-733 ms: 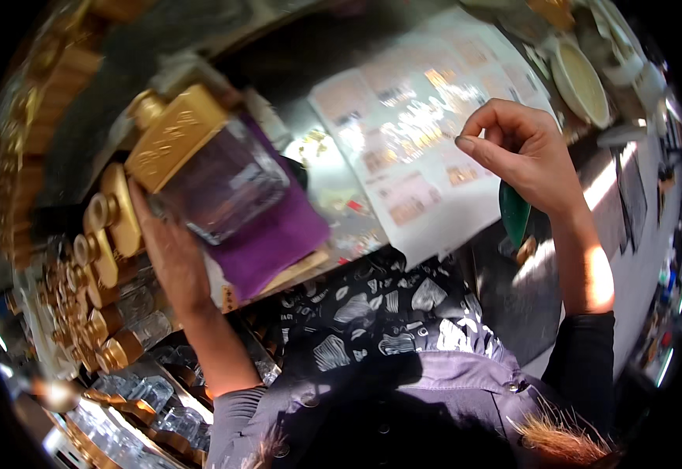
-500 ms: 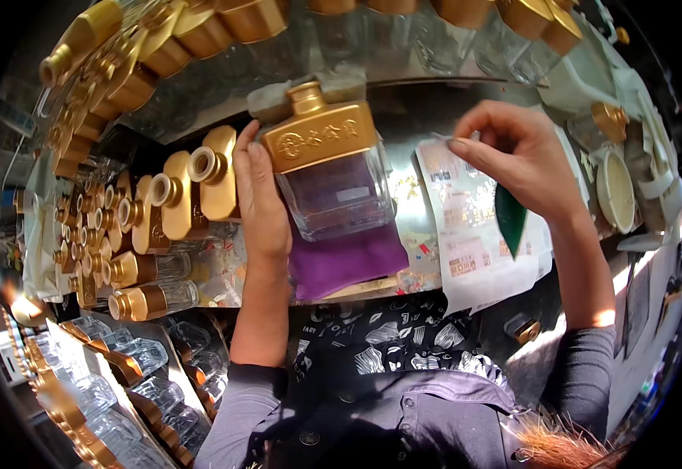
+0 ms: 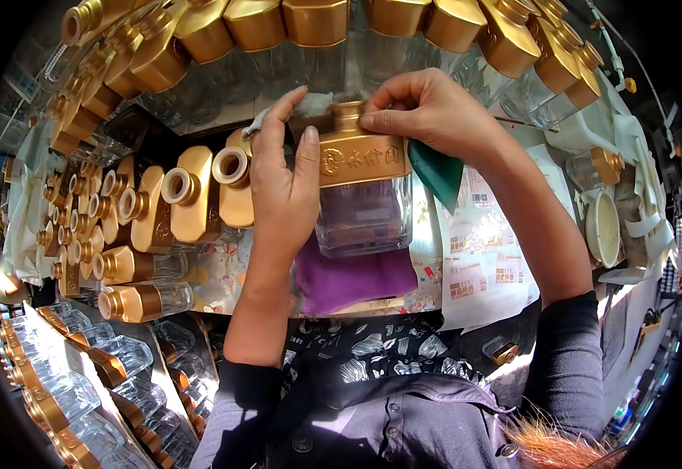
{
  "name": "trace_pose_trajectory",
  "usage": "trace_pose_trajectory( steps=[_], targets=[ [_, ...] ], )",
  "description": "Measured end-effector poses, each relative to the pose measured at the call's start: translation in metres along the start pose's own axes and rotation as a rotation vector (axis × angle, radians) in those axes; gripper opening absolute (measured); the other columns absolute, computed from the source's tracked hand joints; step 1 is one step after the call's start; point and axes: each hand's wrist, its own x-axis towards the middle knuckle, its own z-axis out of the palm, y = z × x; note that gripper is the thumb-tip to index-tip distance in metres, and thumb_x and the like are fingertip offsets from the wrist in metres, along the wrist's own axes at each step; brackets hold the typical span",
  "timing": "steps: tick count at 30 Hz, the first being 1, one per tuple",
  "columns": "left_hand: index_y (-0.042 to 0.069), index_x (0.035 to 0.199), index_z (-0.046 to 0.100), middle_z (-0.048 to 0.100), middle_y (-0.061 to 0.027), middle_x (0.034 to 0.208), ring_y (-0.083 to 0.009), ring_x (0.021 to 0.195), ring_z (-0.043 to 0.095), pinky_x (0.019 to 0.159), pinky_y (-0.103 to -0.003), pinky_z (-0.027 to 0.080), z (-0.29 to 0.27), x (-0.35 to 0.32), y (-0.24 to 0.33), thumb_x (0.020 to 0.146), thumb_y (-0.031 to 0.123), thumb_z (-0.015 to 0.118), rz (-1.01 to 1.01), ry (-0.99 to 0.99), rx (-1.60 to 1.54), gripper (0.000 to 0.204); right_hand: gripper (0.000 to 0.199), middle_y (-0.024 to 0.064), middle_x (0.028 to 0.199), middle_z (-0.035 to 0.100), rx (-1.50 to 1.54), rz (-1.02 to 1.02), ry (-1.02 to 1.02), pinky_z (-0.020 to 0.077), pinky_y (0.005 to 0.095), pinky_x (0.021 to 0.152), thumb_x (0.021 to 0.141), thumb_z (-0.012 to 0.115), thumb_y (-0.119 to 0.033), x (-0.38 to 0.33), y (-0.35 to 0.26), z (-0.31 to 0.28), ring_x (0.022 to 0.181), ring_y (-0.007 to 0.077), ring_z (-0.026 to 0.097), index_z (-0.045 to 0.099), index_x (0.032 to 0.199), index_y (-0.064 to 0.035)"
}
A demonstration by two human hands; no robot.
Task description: The person applies adhesive labels to the sides of clear glass bottles with gold caps. They peel the backing from a sheet of labels, align the label on the bottle, and smooth it down with a green cloth. The person handles the bottles one at a time, repeating the process for multiple units.
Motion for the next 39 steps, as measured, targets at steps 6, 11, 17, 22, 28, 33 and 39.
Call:
trace_pose_trajectory(
  steps=[6, 11, 17, 22, 28, 33, 39],
  targets=[
    [0.007, 0.129, 0.052, 0.058, -0.0143, 0.123, -0.0284, 0.111, 0.054, 0.1, -0.036, 0.037, -0.002, 0.018, 0.007, 0.088, 0.012, 0.058, 0.017, -0.082, 0.116, 0.041, 0.022, 0.0031, 0.069, 0.065, -0.074, 0.016, 0.007, 0.0449, 0.0239, 0.058, 0.08, 0.071, -0.02, 0.001, -0.005, -0.002, 0.063, 0.0063, 0.056, 0.07, 0.085, 0.002],
    [0.009, 0.127, 0.055, 0.062, -0.0137, 0.116, -0.0273, 0.106, 0.057, 0.097, -0.036, 0.04, -0.001, 0.03, 0.009, 0.081, 0.014, 0.068, -0.067, -0.131, 0.059, 0.048, 0.023, 0.003, 0.07, 0.065, -0.051, -0.004, -0.01, 0.0452, 0.0236, 0.06, 0.08, 0.071, -0.021, 0.003, -0.006, -0.005, 0.065, 0.0061, 0.056, 0.07, 0.085, 0.0018],
    [0.008, 0.122, 0.056, 0.062, -0.0146, 0.108, -0.0226, 0.104, 0.058, 0.09, -0.034, 0.045, 0.001, 0.035, 0.013, 0.075, 0.014, 0.074, -0.227, -0.136, -0.039, 0.051, 0.028, 0.0038, 0.071, 0.066, -0.085, -0.009, -0.011, 0.0462, 0.0246, 0.062, 0.08, 0.071, -0.024, -0.001, 0.001, -0.01, 0.067, 0.0075, 0.057, 0.071, 0.088, 0.002],
    [0.005, 0.128, 0.051, 0.056, -0.0166, 0.124, -0.0263, 0.113, 0.055, 0.095, -0.034, 0.041, -0.004, 0.032, 0.012, 0.082, 0.013, 0.066, -0.178, -0.156, 0.002, 0.049, 0.03, 0.0133, 0.075, 0.067, -0.324, 0.032, 0.075, 0.0494, 0.0307, 0.066, 0.082, 0.062, -0.022, -0.02, -0.014, -0.016, 0.068, 0.0184, 0.063, 0.069, 0.095, 0.0037],
    [0.001, 0.139, 0.038, 0.053, -0.0194, 0.128, -0.0332, 0.117, 0.052, 0.106, -0.042, 0.031, -0.005, 0.0, 0.031, 0.088, 0.007, 0.049, 0.118, -0.084, 0.3, 0.053, 0.037, 0.0279, 0.084, 0.062, -0.416, -0.188, 0.237, 0.0492, 0.0448, 0.077, 0.083, 0.046, -0.013, -0.054, -0.022, 0.013, 0.082, 0.0424, 0.061, 0.061, 0.112, 0.0034],
    [-0.002, 0.147, 0.022, 0.062, -0.0187, 0.105, -0.0338, 0.113, 0.054, 0.111, -0.055, 0.016, -0.004, -0.012, 0.044, 0.083, 0.004, 0.046, 0.226, -0.187, 0.568, 0.068, 0.043, 0.0303, 0.081, 0.061, -0.49, -0.145, 0.067, 0.0479, 0.0478, 0.075, 0.083, 0.046, -0.015, -0.051, -0.024, 0.021, 0.081, 0.0442, 0.061, 0.052, 0.118, 0.0095],
    [-0.005, 0.147, 0.017, 0.061, -0.0163, 0.097, -0.0311, 0.114, 0.053, 0.112, -0.055, 0.011, -0.006, -0.011, 0.046, 0.079, 0.005, 0.046, 0.203, -0.194, 0.607, 0.075, 0.04, 0.0322, 0.084, 0.06, -0.242, -0.119, -0.029, 0.0472, 0.0453, 0.076, 0.083, 0.047, -0.017, -0.051, -0.03, 0.016, 0.085, 0.0456, 0.06, 0.052, 0.111, 0.0119]
  ],
)
